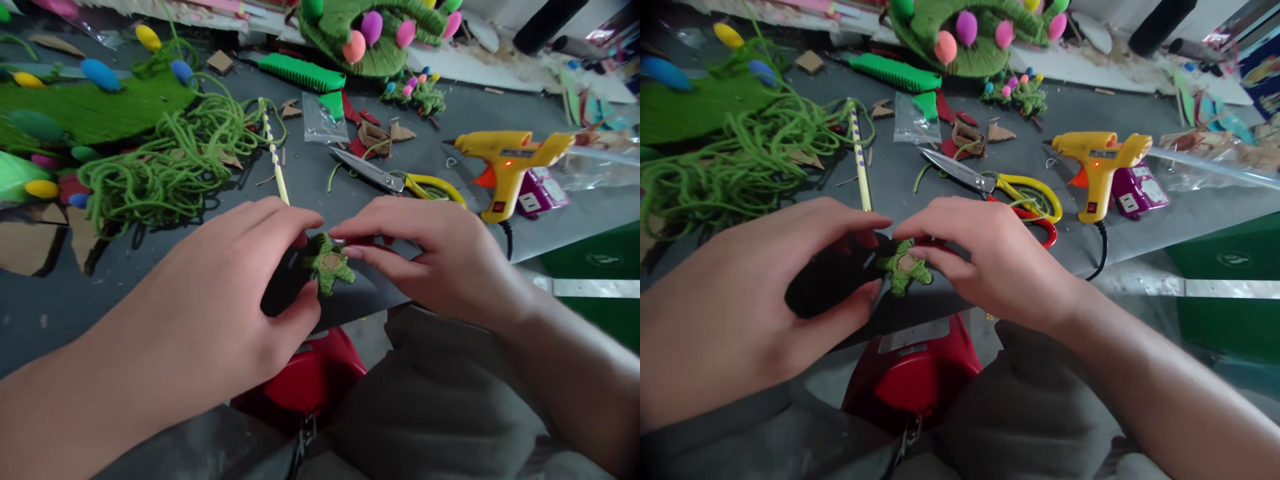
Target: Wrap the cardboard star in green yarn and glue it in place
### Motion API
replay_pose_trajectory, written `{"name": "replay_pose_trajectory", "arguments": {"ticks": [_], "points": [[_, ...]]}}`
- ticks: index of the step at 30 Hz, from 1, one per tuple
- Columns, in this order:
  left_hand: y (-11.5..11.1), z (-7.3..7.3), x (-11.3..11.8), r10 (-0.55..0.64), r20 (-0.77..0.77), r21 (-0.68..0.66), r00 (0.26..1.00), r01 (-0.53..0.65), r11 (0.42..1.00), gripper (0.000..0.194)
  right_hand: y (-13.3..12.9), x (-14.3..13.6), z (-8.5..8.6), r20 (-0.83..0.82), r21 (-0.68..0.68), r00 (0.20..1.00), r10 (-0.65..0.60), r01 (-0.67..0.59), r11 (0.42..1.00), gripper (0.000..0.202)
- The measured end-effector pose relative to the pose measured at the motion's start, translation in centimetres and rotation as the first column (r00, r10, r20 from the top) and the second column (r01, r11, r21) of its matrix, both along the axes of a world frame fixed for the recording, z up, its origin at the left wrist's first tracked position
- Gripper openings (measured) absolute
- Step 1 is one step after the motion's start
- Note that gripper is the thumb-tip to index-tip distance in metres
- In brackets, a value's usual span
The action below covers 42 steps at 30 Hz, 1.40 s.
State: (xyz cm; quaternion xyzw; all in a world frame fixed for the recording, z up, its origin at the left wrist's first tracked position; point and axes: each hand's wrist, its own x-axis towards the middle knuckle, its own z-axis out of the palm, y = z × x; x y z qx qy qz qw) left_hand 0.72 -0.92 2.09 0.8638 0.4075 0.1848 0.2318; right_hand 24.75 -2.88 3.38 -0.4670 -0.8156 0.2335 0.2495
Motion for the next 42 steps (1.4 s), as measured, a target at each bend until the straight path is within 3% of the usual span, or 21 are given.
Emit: {"name": "replay_pose_trajectory", "arguments": {"ticks": [4, 7, 11, 18, 24, 28, 32, 39, 42], "points": [[-0.1, -0.2, 0.1, -0.007, -0.016, -0.022, 1.0, 0.007, 1.0, 0.044, 0.0, -0.4, -0.1, 0.032, -0.035, 0.998, -0.056, 0.057, 0.998, 0.011], [-0.1, -0.3, 0.3, -0.008, -0.015, -0.019, 1.0, 0.007, 1.0, 0.044, 0.2, -0.5, -0.1, 0.014, -0.054, 1.0, -0.014, 0.014, 0.998, 0.007], [-0.2, -0.4, 0.4, 0.002, -0.037, -0.034, 0.999, -0.003, 0.999, 0.046, 0.5, -0.2, -0.1, -0.023, -0.045, 0.997, 0.074, -0.075, 0.996, 0.013], [0.0, -0.2, 0.2, 0.037, -0.005, -0.059, 0.999, -0.037, 0.998, 0.047, 0.3, 0.7, 0.2, 0.033, -0.017, 0.992, 0.118, -0.118, 0.993, 0.033], [-0.1, 0.1, 0.3, 0.064, 0.053, -0.066, 0.997, -0.06, 0.996, 0.035, 0.2, 0.2, 0.3, 0.067, -0.023, 0.997, 0.026, -0.025, 0.999, 0.02], [-0.1, 0.1, 0.3, 0.083, 0.047, -0.047, 0.995, -0.08, 0.996, 0.035, 0.4, 0.0, 0.1, 0.055, -0.007, 0.993, 0.102, -0.101, 0.995, 0.023], [0.0, -0.1, 0.3, 0.077, 0.059, -0.077, 0.995, -0.073, 0.994, 0.035, 0.5, 0.0, -0.1, 0.061, 0.018, 0.994, 0.088, -0.089, 0.996, 0.023], [-0.1, 0.0, 0.2, 0.061, 0.059, -0.076, 0.996, -0.056, 0.995, 0.034, 0.3, 0.6, 0.4, 0.018, -0.026, 0.984, 0.176, -0.175, 0.984, 0.028], [-0.1, 0.1, 0.2, 0.059, 0.078, -0.084, 0.995, -0.052, 0.995, 0.033, 0.1, 0.6, 0.6, 0.04, -0.044, 0.988, 0.146, -0.144, 0.989, 0.032]]}}
